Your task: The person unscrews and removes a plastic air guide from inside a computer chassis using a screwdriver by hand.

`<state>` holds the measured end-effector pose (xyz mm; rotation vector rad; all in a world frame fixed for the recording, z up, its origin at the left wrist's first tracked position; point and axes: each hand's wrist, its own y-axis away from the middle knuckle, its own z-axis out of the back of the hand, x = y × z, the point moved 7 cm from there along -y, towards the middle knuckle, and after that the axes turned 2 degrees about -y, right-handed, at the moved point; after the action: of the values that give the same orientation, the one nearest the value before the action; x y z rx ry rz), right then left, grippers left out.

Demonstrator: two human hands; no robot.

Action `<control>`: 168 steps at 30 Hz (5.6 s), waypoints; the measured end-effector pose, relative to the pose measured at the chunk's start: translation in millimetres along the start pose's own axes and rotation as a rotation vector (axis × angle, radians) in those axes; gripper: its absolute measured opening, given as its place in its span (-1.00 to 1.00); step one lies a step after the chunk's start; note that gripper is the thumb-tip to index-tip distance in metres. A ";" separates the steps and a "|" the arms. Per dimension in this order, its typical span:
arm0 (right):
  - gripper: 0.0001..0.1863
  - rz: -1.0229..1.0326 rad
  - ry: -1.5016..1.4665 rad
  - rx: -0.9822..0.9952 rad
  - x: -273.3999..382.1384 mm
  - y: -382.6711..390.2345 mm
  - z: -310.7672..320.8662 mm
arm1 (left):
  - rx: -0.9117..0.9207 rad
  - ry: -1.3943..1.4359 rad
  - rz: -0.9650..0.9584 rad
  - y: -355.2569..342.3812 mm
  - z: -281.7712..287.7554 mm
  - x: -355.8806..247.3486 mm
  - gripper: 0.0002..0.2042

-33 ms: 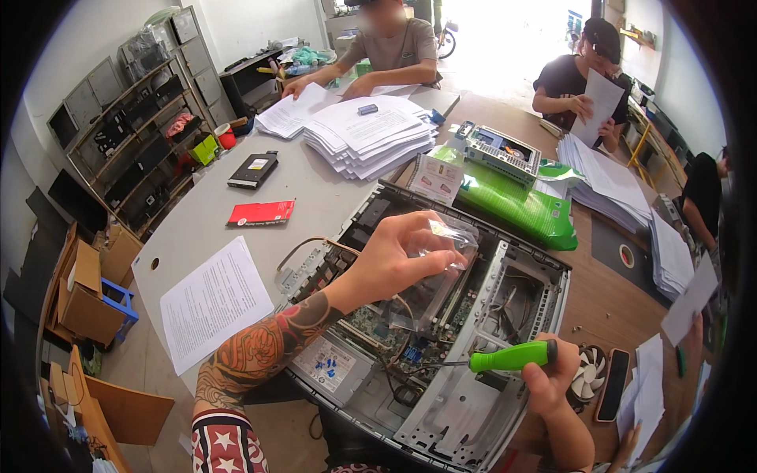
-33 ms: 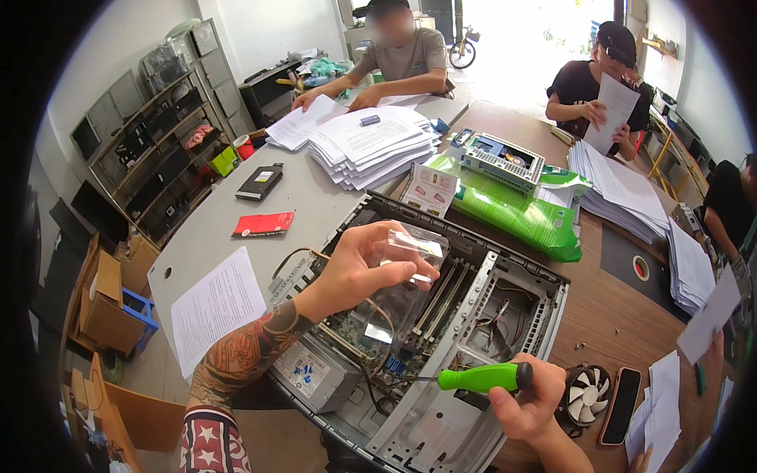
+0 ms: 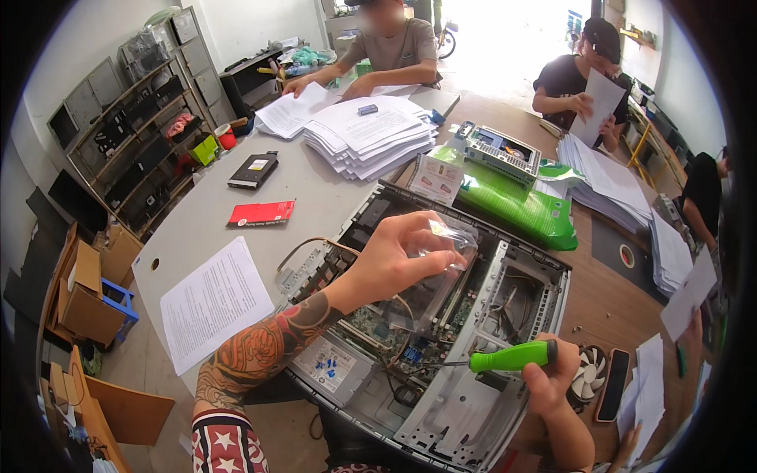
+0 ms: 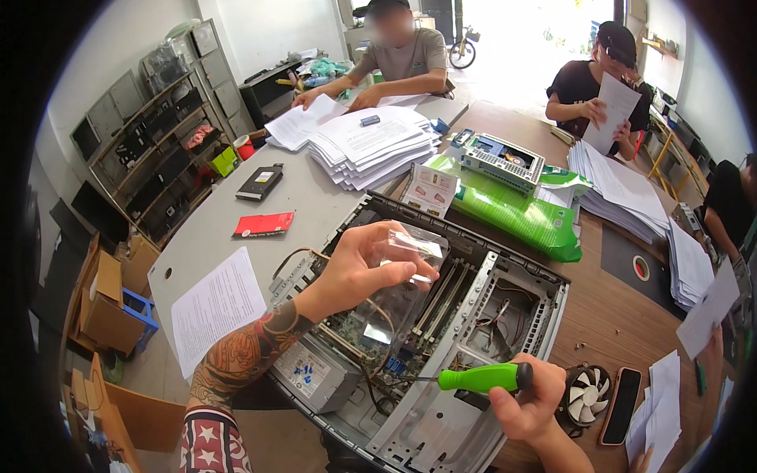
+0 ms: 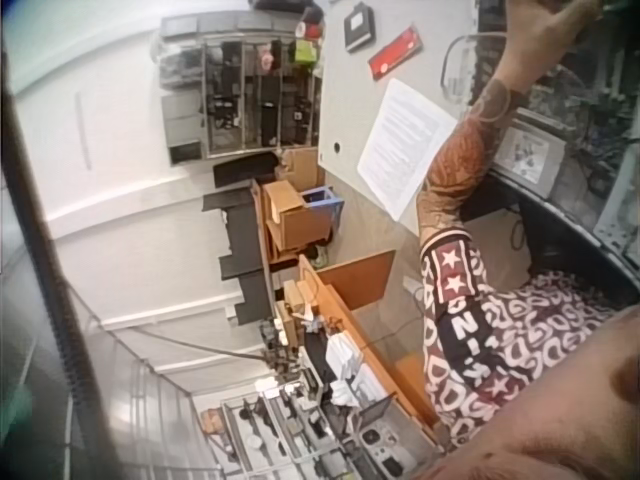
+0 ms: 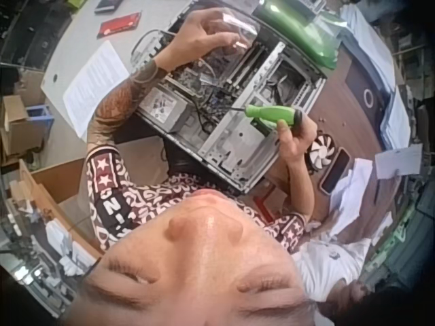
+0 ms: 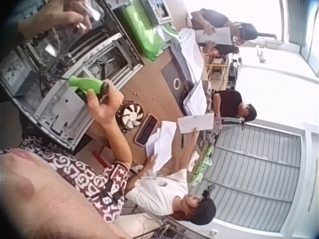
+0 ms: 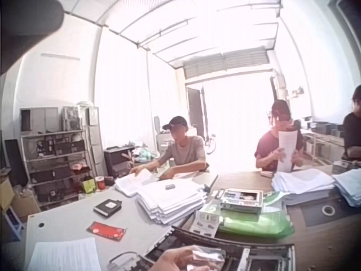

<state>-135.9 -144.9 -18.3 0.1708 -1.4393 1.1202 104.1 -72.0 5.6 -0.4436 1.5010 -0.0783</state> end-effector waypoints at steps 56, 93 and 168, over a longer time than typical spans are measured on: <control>-0.65 0.139 -0.060 -0.054 12.9 -1.7 -1.1 | 0.138 -0.189 0.316 7.5 -41.9 20.2 -0.56; -0.73 0.050 0.083 0.052 14.4 -10.2 -0.2 | 0.219 -0.174 0.426 4.2 -37.5 24.2 -0.84; -0.57 -0.139 -0.135 -0.183 -9.5 8.8 8.3 | -0.112 -0.002 0.321 -0.9 8.9 16.7 -0.75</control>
<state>-145.3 -150.8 -29.0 0.2165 -1.6164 0.8725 114.3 -76.1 -9.8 -0.2873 1.5621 0.2593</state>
